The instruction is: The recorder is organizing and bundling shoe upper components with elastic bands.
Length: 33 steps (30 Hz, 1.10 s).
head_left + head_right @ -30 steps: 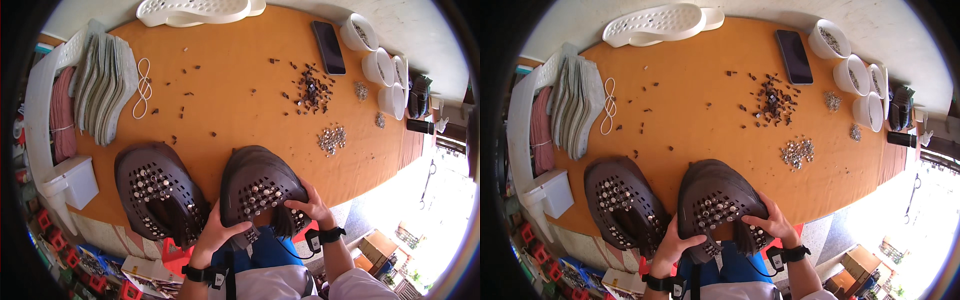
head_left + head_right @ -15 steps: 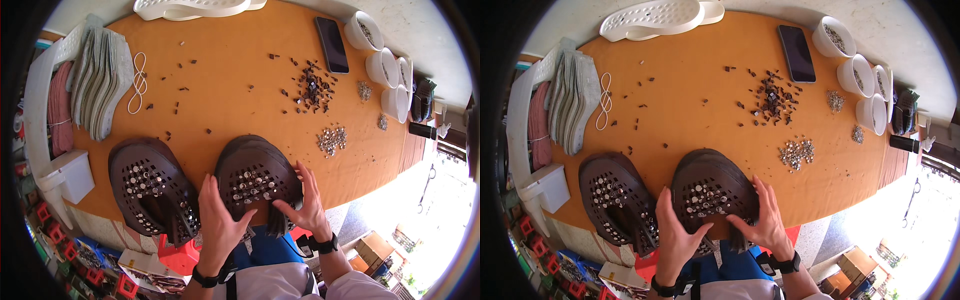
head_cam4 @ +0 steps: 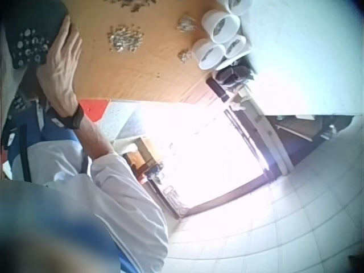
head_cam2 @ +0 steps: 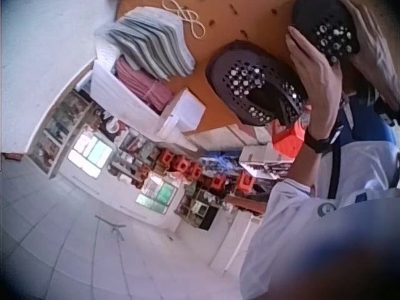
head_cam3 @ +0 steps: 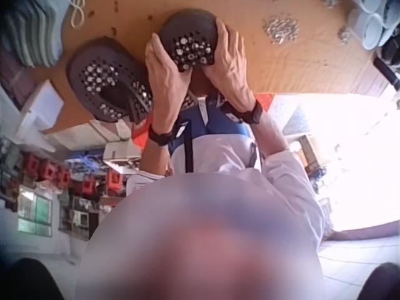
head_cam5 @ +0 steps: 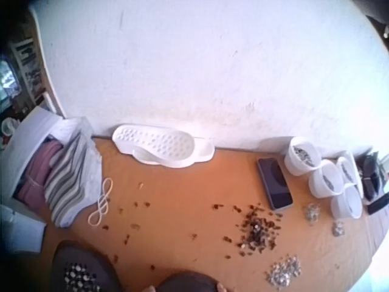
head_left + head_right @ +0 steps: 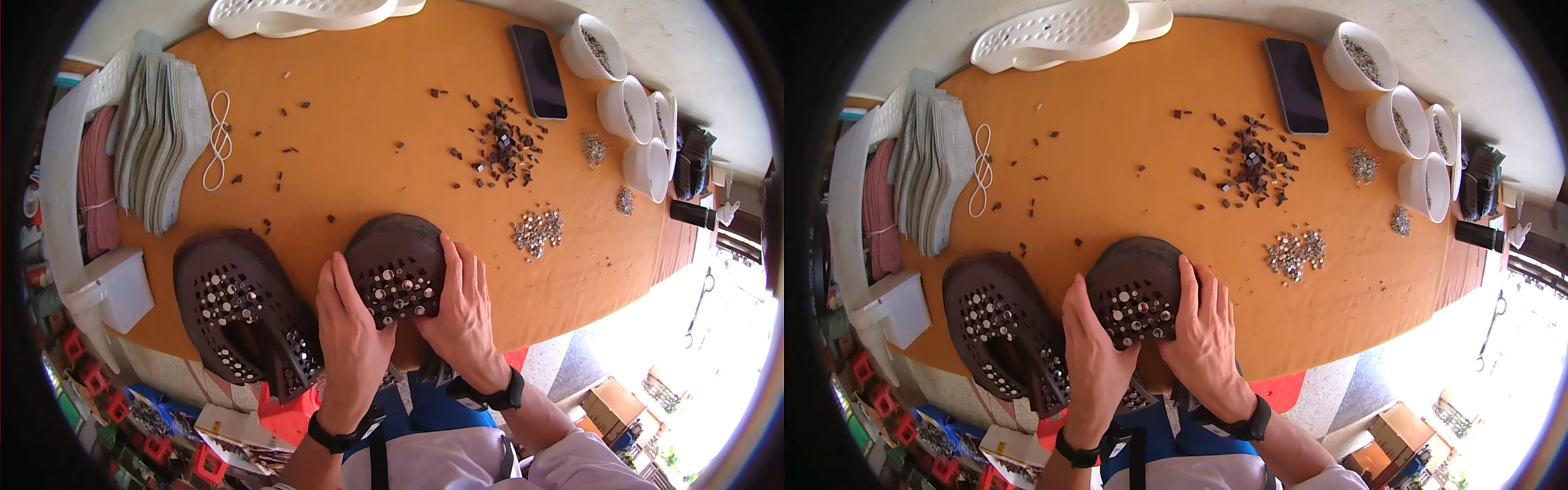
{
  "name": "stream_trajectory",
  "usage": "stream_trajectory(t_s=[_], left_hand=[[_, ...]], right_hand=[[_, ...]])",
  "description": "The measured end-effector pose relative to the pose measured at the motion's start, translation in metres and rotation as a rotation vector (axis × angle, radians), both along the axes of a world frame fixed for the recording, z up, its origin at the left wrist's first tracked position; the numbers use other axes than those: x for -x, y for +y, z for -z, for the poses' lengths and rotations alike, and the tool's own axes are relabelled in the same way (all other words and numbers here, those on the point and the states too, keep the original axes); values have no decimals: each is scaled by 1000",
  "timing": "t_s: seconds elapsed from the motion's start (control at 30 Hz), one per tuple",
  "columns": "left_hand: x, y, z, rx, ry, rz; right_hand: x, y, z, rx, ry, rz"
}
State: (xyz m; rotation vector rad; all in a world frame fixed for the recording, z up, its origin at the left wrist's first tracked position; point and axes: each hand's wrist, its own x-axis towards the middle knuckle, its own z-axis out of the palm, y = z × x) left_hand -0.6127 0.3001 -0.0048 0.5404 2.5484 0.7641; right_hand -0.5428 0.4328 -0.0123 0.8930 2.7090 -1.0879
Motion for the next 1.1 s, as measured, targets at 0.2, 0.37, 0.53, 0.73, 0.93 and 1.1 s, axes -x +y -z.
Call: stream_trajectory(t_s=[0.2, 0.37, 0.53, 0.73, 0.93, 1.1], left_hand=[[-14, -13, 15, -25, 57, -59], [-9, -14, 5, 22, 26, 10], [-26, -19, 6, 119, 33, -49], [13, -8, 4, 113, -195, 21], [-13, -18, 7, 172, -30, -23], [-40, -29, 16, 117, 107, -8]], right_hand=[[0, -8, -6, -99, -98, -73], [-8, -1, -3, -44, -71, -26], [-18, -4, 1, -137, -127, -4], [-2, 12, 1, -16, -210, -9], [-20, -2, 3, -161, -95, -60], [-31, -11, 9, -173, -29, 21]])
